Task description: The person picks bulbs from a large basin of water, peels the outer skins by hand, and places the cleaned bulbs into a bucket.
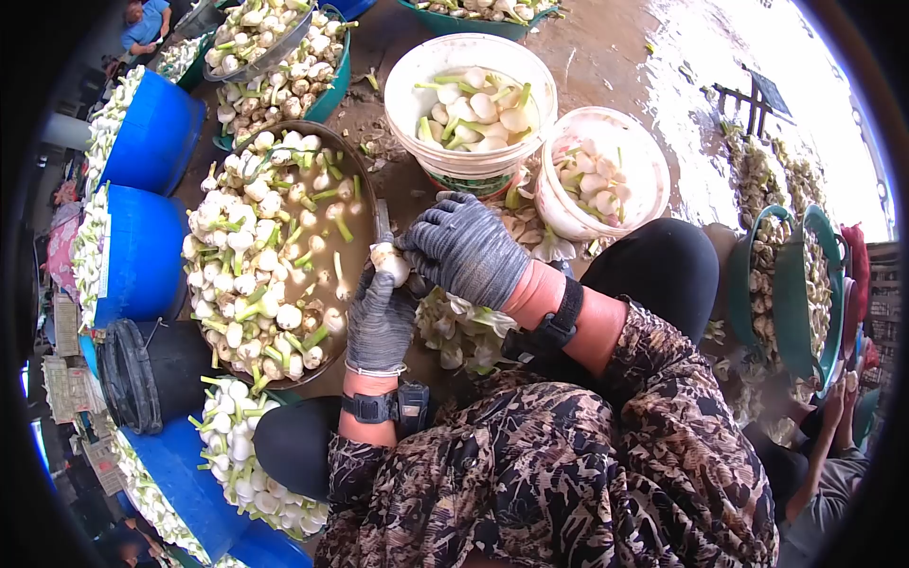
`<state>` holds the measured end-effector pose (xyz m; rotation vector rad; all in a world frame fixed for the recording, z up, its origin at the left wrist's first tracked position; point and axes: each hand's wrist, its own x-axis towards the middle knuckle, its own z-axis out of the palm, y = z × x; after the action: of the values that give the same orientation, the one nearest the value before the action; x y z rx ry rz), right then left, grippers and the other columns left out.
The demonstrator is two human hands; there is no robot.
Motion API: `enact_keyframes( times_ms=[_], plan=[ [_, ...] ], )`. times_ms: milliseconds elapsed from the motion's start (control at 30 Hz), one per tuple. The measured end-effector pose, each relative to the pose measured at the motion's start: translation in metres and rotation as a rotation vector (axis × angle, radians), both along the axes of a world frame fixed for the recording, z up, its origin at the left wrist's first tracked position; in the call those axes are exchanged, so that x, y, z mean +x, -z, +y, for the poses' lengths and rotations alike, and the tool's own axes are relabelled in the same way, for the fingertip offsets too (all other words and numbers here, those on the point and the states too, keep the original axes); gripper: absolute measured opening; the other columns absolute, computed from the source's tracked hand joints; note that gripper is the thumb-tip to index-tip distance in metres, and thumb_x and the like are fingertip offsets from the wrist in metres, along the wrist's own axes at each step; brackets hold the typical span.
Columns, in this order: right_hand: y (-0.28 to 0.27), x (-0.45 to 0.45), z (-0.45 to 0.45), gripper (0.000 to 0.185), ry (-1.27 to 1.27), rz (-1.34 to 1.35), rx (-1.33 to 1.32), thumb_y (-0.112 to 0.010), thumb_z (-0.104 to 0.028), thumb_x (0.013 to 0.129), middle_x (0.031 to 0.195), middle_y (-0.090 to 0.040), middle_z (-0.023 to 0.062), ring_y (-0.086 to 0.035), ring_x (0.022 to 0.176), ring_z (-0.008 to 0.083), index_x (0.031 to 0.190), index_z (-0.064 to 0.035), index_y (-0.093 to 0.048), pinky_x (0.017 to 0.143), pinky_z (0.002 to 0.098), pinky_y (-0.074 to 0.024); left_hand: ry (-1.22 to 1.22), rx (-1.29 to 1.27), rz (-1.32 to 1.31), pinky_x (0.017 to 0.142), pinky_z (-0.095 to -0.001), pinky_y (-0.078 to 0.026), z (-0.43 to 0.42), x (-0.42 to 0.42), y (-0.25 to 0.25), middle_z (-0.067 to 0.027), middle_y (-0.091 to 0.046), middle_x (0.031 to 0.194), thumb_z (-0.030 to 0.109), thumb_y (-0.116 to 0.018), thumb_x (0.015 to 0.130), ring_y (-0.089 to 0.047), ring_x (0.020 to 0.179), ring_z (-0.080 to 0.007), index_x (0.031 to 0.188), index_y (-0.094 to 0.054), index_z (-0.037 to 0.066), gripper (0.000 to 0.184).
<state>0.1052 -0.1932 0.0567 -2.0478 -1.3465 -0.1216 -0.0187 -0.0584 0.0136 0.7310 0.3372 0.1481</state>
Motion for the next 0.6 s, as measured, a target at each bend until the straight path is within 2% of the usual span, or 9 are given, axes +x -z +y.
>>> enact_keyframes(
  times_ms=[33,167,233,300,367,433,500,567,600],
  plan=[
    [-0.001,-0.001,0.001,0.014,-0.006,-0.002,0.004,-0.068,-0.019,0.077,0.083,-0.064,0.0076,-0.060,0.082,0.0285,0.089,-0.0105,-0.067,0.080,0.0402,-0.0472,0.045,0.227,0.031,0.087,-0.0337,-0.049,0.001,-0.002,-0.004,-0.0049,-0.060,0.113,0.029,-0.057,0.097,-0.058,0.095,-0.0185,0.129,-0.052,0.005,0.040],
    [0.001,-0.008,0.002,0.013,0.059,-0.031,-0.062,-0.068,-0.019,0.077,0.079,-0.064,0.0091,-0.062,0.077,0.0302,0.083,-0.0086,-0.064,0.073,0.0405,-0.0491,0.106,0.534,0.100,0.087,-0.0267,-0.048,0.006,0.001,-0.009,-0.0040,-0.060,0.118,0.029,-0.059,0.096,-0.057,0.101,-0.0122,0.133,-0.051,0.003,0.046],
    [0.002,-0.011,0.003,0.015,0.168,0.414,-0.084,-0.068,-0.019,0.080,0.078,-0.066,0.0130,-0.064,0.077,0.0327,0.085,-0.0057,-0.064,0.072,0.0414,-0.0506,0.169,0.543,0.115,0.091,-0.0259,-0.046,0.010,-0.004,-0.014,-0.0044,-0.058,0.122,0.029,-0.059,0.096,-0.055,0.107,-0.0118,0.136,-0.049,0.003,0.049],
    [0.016,-0.007,0.002,0.018,0.157,0.505,-0.073,-0.068,-0.020,0.082,0.080,-0.066,0.0167,-0.065,0.078,0.0355,0.088,-0.0036,-0.063,0.071,0.0420,-0.0513,0.232,0.763,0.042,0.096,-0.0280,-0.044,0.015,-0.006,-0.015,-0.0050,-0.058,0.122,0.034,-0.061,0.094,-0.054,0.110,-0.0132,0.137,-0.048,0.001,0.056],
    [0.025,-0.004,0.001,0.018,0.095,0.822,-0.079,-0.068,-0.020,0.082,0.082,-0.066,0.0177,-0.065,0.079,0.0365,0.089,-0.0037,-0.063,0.069,0.0422,-0.0515,0.259,0.712,0.034,0.096,-0.0292,-0.044,0.018,-0.005,-0.002,-0.0070,-0.058,0.123,0.031,-0.063,0.091,-0.055,0.110,-0.0147,0.137,-0.047,0.003,0.057],
    [0.028,-0.009,0.001,0.019,0.105,0.768,-0.050,-0.066,-0.019,0.083,0.082,-0.066,0.0193,-0.063,0.078,0.0385,0.090,-0.0022,-0.063,0.068,0.0418,-0.0510,0.282,0.658,0.026,0.096,-0.0304,-0.045,0.019,-0.004,0.002,-0.0090,-0.058,0.124,0.029,-0.065,0.089,-0.055,0.111,-0.0162,0.138,-0.046,0.004,0.058],
    [0.009,-0.018,0.003,0.020,0.195,0.353,-0.081,-0.065,-0.019,0.085,0.082,-0.065,0.0214,-0.062,0.077,0.0402,0.092,-0.0004,-0.062,0.070,0.0414,-0.0505,0.229,0.678,-0.004,0.098,-0.0315,-0.044,0.016,-0.001,-0.005,-0.0084,-0.058,0.124,0.027,-0.064,0.089,-0.055,0.112,-0.0164,0.137,-0.047,0.004,0.056],
    [0.015,-0.017,0.006,0.022,0.206,0.379,-0.116,-0.063,-0.021,0.086,0.084,-0.064,0.0237,-0.061,0.077,0.0409,0.095,0.0000,-0.062,0.071,0.0407,-0.0506,0.266,0.745,0.096,0.102,-0.0335,-0.042,0.012,-0.001,-0.019,-0.0107,-0.057,0.128,0.019,-0.063,0.088,-0.054,0.118,-0.0204,0.139,-0.044,0.004,0.056],
    [0.029,-0.013,0.008,0.022,0.218,0.628,-0.113,-0.062,-0.020,0.087,0.086,-0.064,0.0241,-0.062,0.078,0.0399,0.097,-0.0004,-0.062,0.072,0.0401,-0.0510,0.229,0.987,0.021,0.104,-0.0349,-0.041,0.008,-0.001,-0.023,-0.0129,-0.055,0.131,0.014,-0.062,0.087,-0.052,0.121,-0.0231,0.140,-0.042,0.004,0.058]
  ],
)
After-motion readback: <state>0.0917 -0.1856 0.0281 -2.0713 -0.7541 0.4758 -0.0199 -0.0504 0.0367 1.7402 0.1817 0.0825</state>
